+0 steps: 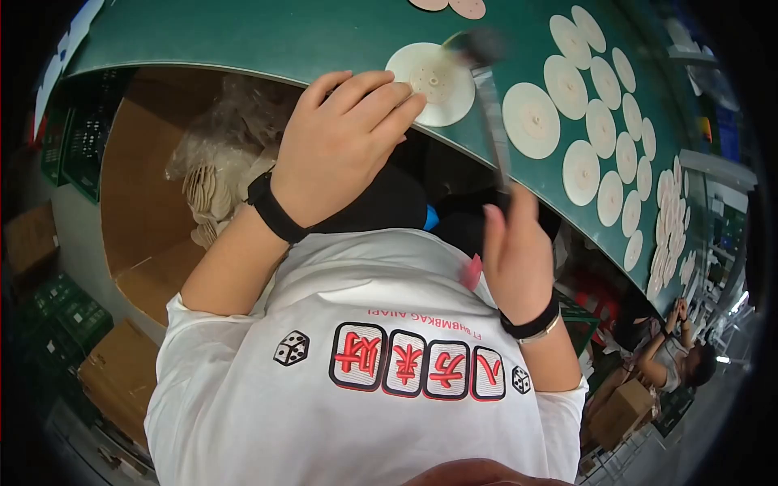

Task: The person hammers a white plastic disc, positions a pink circular pad on top, and presses it on by hand. They then place the assembled unit on the table and repeat the process.

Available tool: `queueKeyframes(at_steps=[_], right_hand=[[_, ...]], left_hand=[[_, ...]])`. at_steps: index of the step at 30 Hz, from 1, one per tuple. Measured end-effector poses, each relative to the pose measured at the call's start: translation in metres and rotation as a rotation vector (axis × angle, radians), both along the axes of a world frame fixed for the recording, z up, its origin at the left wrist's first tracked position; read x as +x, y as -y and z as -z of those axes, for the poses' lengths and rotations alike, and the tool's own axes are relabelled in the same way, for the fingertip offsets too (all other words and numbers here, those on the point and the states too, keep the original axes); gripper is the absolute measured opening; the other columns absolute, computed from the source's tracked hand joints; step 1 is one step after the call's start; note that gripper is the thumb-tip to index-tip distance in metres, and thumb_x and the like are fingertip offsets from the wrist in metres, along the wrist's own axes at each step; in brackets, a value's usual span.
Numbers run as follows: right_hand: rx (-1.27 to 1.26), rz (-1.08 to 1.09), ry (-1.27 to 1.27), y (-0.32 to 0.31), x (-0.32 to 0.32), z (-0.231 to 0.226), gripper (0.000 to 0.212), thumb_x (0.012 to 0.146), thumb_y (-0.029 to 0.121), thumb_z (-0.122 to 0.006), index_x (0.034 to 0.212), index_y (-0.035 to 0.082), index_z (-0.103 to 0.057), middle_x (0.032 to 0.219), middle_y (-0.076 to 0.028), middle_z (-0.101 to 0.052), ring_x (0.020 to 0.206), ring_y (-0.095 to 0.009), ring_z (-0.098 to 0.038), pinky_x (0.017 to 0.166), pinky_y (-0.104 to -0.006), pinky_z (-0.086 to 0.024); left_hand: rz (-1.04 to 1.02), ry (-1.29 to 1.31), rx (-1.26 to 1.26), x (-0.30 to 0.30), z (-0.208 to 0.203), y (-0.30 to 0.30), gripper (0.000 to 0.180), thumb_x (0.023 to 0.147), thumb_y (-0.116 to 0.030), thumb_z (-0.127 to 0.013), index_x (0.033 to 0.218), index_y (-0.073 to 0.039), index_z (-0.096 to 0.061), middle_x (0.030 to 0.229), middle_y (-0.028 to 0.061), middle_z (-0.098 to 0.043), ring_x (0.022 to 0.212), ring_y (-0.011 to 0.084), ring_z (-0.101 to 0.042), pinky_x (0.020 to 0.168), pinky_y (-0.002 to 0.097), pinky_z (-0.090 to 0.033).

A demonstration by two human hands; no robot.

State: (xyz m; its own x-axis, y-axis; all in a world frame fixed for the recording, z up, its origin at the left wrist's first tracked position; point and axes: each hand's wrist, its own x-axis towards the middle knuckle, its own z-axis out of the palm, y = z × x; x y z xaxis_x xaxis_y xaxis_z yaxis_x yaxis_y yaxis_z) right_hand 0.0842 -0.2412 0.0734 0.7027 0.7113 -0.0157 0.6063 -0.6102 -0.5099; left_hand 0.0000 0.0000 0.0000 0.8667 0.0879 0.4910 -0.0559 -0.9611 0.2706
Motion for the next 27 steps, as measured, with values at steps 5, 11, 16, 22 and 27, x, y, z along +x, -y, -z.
queueKeyframes(at_steps=[5,11,16,22,27], right_hand=[[-0.029,-0.004,-0.019,-0.016,0.007,0.015,0.03,0.104,0.013,-0.059,0.13,0.002,-0.05,0.081,-0.023,-0.065,0.071,-0.044,-0.066,0.06,-0.0427,-0.05],[-0.011,-0.074,0.0,-0.021,0.008,0.017,0.026,0.104,0.01,-0.057,0.127,0.001,-0.051,0.078,-0.023,-0.062,0.069,-0.046,-0.063,0.058,-0.0439,-0.048],[0.06,-0.03,0.084,-0.023,0.003,0.017,0.027,0.104,0.012,-0.058,0.128,0.001,-0.051,0.079,-0.024,-0.062,0.069,-0.047,-0.062,0.059,-0.0448,-0.048],[0.028,-0.048,0.04,-0.022,0.001,0.021,0.027,0.102,0.01,-0.059,0.127,0.001,-0.051,0.081,-0.026,-0.062,0.072,-0.048,-0.063,0.059,-0.0448,-0.048],[0.006,-0.107,0.026,-0.017,0.005,0.022,0.025,0.103,0.01,-0.058,0.126,0.001,-0.053,0.078,-0.021,-0.062,0.067,-0.04,-0.063,0.058,-0.0412,-0.048]], left_hand=[[-0.014,0.064,0.08,0.008,0.003,-0.012,0.038,0.084,-0.012,-0.07,0.122,-0.011,-0.067,0.121,0.0004,-0.066,0.121,0.019,-0.06,0.103,0.0406,-0.046],[-0.024,0.066,0.099,0.001,0.007,-0.01,0.033,0.086,-0.012,-0.067,0.119,-0.011,-0.068,0.121,0.0002,-0.066,0.121,0.0185,-0.06,0.104,0.0412,-0.045],[-0.027,0.087,0.117,0.004,0.009,-0.013,0.031,0.087,-0.012,-0.064,0.118,-0.011,-0.068,0.122,0.0005,-0.066,0.122,0.0183,-0.06,0.105,0.042,-0.045],[-0.032,0.063,0.095,0.003,0.009,-0.012,0.04,0.085,-0.012,-0.071,0.124,-0.012,-0.068,0.126,0.0012,-0.066,0.125,0.0209,-0.059,0.107,0.0444,-0.043],[-0.033,0.099,0.061,0.003,0.012,-0.006,0.034,0.085,-0.012,-0.066,0.119,-0.011,-0.069,0.121,0.004,-0.064,0.121,0.0221,-0.059,0.106,0.0423,-0.043]])
